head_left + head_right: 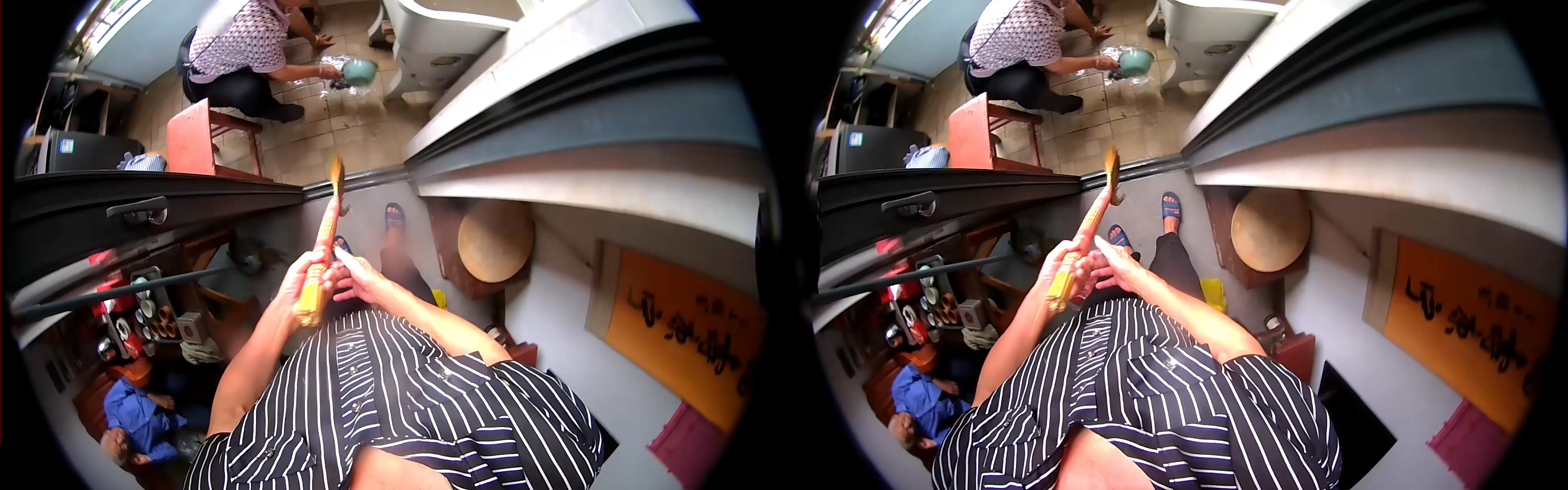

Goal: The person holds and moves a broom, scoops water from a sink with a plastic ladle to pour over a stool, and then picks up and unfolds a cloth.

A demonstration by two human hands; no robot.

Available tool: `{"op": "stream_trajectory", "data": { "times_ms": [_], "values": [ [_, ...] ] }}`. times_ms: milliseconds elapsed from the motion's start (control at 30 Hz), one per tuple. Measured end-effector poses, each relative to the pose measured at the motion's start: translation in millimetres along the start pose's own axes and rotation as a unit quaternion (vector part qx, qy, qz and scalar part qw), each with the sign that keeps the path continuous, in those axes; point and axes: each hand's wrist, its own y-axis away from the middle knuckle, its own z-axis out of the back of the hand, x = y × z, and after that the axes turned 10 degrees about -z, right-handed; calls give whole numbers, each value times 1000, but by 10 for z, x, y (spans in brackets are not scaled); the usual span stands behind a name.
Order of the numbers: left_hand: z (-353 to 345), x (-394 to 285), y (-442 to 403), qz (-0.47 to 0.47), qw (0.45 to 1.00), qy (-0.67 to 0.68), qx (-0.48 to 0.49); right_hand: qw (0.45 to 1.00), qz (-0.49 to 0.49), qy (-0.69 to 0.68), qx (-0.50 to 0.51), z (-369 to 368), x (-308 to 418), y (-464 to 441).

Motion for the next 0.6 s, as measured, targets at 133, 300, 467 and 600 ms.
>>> {"op": "stream_trajectory", "data": {
  "times_ms": [133,300,467,600],
  "values": [
    [-184,229,-105,58,992,109,0,961,64,-143,228,157,63,-280],
    [-251,569,-93,192,970,-127,84,969,93,-202,105,285,69,168],
    [-283,341,-29,102,958,-267,-4,984,169,-49,-28,1206,-34,272],
    [453,-26,74,-80,951,-249,-164,923,373,46,-82,1380,-143,1239]
  ]
}}
